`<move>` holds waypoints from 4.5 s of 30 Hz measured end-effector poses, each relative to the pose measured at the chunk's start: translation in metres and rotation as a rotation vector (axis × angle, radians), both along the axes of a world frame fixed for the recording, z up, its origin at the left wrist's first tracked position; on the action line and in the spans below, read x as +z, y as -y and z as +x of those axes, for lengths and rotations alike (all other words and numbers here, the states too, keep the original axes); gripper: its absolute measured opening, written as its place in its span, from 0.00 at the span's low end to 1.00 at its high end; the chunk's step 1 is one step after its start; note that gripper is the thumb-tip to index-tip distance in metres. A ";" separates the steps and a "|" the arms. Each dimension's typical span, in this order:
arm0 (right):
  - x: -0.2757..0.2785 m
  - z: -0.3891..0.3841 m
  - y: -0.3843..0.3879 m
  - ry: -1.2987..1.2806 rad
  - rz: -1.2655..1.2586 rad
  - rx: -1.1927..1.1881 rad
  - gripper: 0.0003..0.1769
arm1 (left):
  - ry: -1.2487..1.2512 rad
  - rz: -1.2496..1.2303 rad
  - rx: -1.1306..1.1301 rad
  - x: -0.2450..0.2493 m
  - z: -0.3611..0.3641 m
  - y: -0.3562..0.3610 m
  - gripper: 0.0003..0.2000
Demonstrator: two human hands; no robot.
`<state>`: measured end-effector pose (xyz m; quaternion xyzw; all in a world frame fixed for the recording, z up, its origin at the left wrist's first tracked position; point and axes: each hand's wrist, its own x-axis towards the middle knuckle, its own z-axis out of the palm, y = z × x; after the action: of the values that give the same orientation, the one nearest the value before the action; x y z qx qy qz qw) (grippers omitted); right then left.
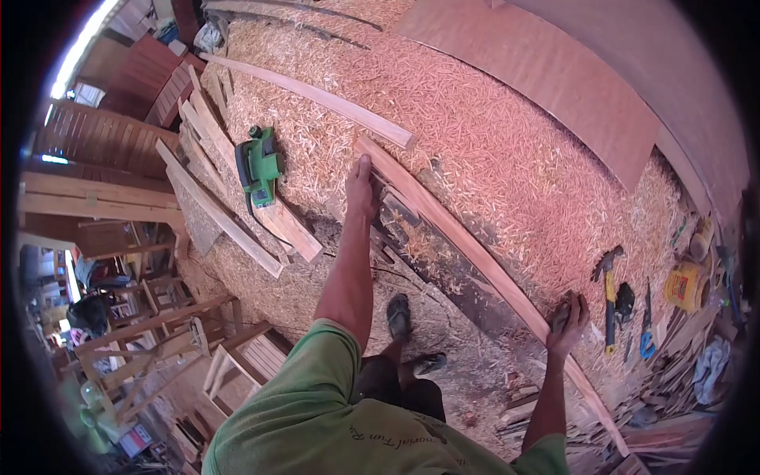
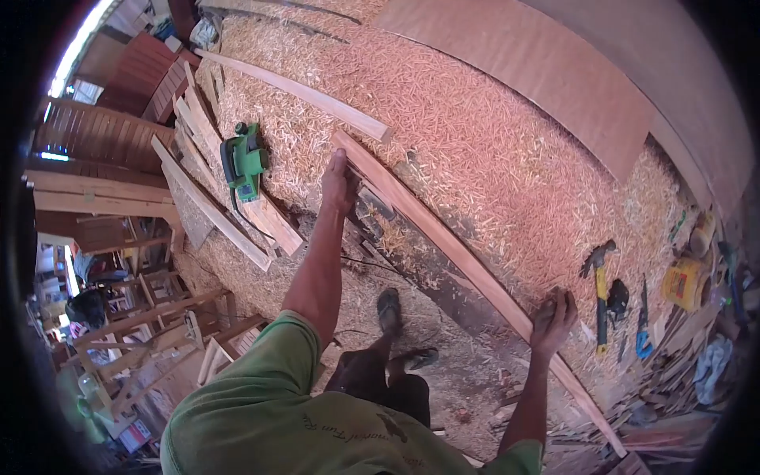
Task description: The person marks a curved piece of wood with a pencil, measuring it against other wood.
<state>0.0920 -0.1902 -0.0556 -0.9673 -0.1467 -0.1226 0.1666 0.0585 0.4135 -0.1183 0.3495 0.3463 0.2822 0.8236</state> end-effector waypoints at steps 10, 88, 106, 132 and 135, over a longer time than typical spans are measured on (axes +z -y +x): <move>0.006 -0.007 0.003 -0.061 0.267 0.000 0.40 | -0.315 0.247 -0.059 -0.041 -0.004 -0.041 0.10; 0.105 -0.029 -0.122 -0.686 0.253 0.224 0.09 | -0.678 1.766 -0.770 0.072 0.052 0.214 0.21; 0.089 -0.031 -0.123 -0.675 0.254 0.152 0.08 | -0.647 1.745 -0.772 0.069 0.054 0.212 0.22; 0.071 -0.052 -0.131 -0.582 0.483 0.225 0.11 | -0.607 1.746 -0.745 0.064 0.053 0.212 0.22; 0.072 -0.040 -0.140 -0.593 0.352 0.232 0.11 | -0.651 1.754 -0.761 0.073 0.053 0.214 0.21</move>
<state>0.0524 -0.0498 0.0169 -0.8942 -0.1772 0.1597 0.3788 0.1113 0.1993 -0.0457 0.9791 0.0898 0.0466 0.1766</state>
